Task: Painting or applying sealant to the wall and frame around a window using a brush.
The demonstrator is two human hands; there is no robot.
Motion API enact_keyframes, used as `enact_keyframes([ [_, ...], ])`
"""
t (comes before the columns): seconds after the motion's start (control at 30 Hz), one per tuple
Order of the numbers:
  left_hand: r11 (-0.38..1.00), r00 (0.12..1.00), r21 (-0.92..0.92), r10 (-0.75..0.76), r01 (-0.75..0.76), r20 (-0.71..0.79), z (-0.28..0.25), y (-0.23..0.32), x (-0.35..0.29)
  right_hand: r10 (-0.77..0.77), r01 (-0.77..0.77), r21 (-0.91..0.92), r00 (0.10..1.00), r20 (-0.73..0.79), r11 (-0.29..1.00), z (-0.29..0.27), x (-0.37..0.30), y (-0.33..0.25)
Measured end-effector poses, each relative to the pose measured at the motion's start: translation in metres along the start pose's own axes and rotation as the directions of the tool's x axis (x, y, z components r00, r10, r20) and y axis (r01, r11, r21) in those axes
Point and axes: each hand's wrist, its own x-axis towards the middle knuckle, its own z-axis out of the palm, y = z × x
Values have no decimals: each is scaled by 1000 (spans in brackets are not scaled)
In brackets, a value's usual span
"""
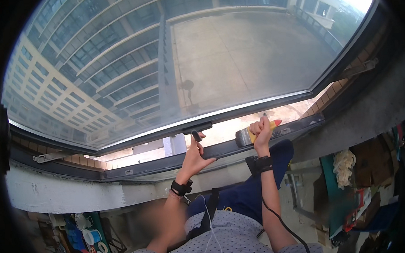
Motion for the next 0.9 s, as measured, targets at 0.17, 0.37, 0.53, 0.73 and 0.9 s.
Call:
enact_keyframes([
  [0.17, 1000, 1000, -13, -16, 16, 1, -1, 1, 0, 8, 7, -166, 996, 88, 986, 2, 5, 2],
  [0.37, 1000, 1000, -1, 17, -17, -17, 0, 3, -2, -162, 493, -786, 869, 468, 374, 37, -8, -5],
  [0.53, 999, 998, 17, 46, -45, -49, 4, 0, -2, 77, 544, -761, 794, 603, 354, 73, -39, 22],
  [0.73, 1000, 996, 17, -20, 21, -88, 12, -5, -11, 6, 458, -664, 821, 571, 591, 93, -59, 56],
  [0.9, 1000, 996, -2, -2, 2, -90, 12, 6, -9, -118, 409, -556, 867, 484, 724, 71, -54, 61],
])
